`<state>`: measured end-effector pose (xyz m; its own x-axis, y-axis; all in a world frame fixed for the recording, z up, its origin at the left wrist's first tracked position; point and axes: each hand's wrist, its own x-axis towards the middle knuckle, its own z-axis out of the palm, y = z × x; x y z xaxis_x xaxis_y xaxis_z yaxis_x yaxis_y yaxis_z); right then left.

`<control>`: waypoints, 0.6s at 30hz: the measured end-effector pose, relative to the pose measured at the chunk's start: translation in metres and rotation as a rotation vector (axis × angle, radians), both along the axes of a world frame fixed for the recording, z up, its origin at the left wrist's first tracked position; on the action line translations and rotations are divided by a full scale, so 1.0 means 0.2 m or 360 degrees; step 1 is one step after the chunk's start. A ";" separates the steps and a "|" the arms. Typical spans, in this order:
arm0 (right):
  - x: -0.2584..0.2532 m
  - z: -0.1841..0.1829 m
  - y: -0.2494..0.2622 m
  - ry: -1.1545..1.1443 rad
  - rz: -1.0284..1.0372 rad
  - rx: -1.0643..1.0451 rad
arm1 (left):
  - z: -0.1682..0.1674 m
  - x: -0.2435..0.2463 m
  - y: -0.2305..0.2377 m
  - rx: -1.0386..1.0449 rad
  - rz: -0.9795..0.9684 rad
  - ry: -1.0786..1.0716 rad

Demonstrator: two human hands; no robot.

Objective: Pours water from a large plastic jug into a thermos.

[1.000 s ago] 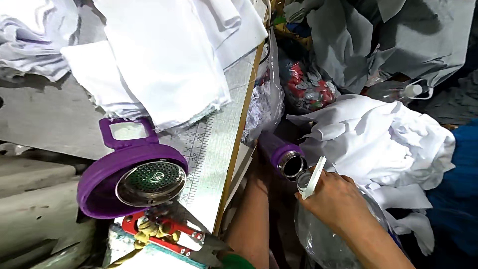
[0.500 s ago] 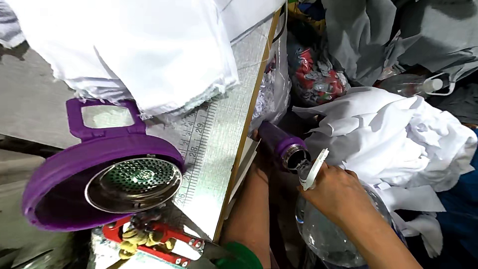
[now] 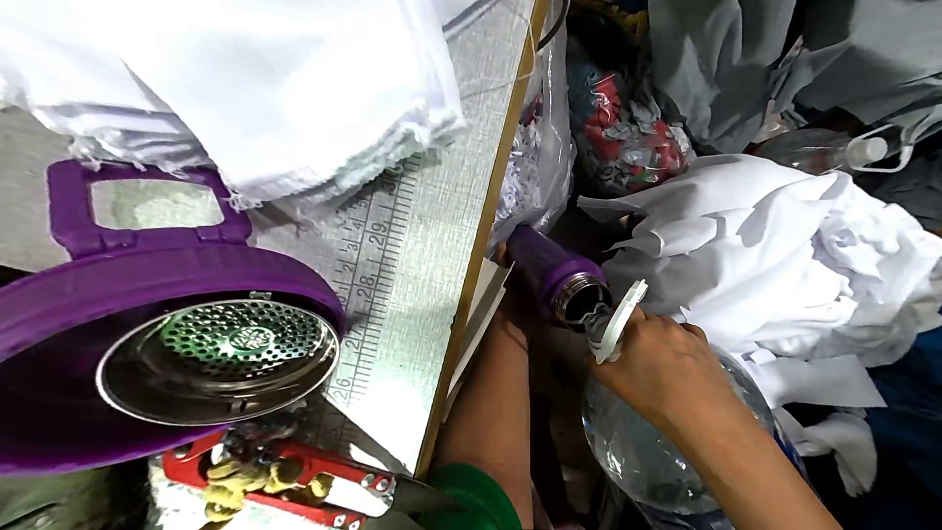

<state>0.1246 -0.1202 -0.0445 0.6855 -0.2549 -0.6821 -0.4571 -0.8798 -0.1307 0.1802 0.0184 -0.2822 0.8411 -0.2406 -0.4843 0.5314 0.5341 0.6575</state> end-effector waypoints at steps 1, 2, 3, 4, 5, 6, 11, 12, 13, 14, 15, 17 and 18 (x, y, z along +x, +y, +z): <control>0.00 0.00 0.00 0.0004 0.0003 -0.0002 | 0.00 0.00 0.00 -0.0025 0.0018 0.0011; 0.00 -0.01 0.00 0.0003 0.0007 -0.0005 | -0.01 0.00 0.00 -0.0044 0.0028 0.0009; 0.00 -0.01 0.00 -0.0003 0.0008 -0.0006 | -0.03 0.00 0.01 -0.0060 0.0027 -0.0006; 0.00 -0.01 0.00 -0.0010 0.0004 -0.0003 | -0.05 0.00 0.01 -0.0071 0.0033 -0.0017; 0.00 -0.02 0.00 -0.0020 0.0004 -0.0003 | -0.06 0.00 0.02 -0.0042 0.0018 -0.0028; 0.00 -0.02 0.00 -0.0021 0.0005 -0.0005 | -0.07 0.00 0.02 -0.0008 0.0010 -0.0029; 0.01 -0.03 0.00 -0.0009 0.0017 -0.0023 | -0.07 0.00 0.01 0.0030 0.0080 0.0028; 0.01 -0.03 0.00 -0.0004 0.0015 -0.0023 | -0.08 0.00 0.02 0.0041 0.0081 0.0027; 0.01 -0.03 0.00 0.0009 0.0012 -0.0020 | -0.08 0.00 0.01 0.0051 0.0086 0.0041; 0.01 -0.03 0.00 0.0007 0.0011 -0.0020 | -0.07 0.00 0.01 0.0068 0.0087 0.0053; 0.01 -0.03 0.00 0.0016 0.0011 -0.0022 | -0.07 0.00 0.01 0.0065 0.0085 0.0059; 0.01 -0.03 0.00 0.0048 0.0018 -0.0029 | -0.08 0.00 0.02 0.0005 0.0077 0.0068; 0.01 -0.03 0.01 0.0045 0.0017 -0.0033 | -0.09 0.00 0.03 -0.0010 0.0072 0.0086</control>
<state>0.1275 -0.1192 -0.0500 0.6688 -0.2618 -0.6958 -0.4510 -0.8870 -0.0997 0.1803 0.0247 -0.3003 0.8239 -0.2061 -0.5279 0.5412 0.5624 0.6252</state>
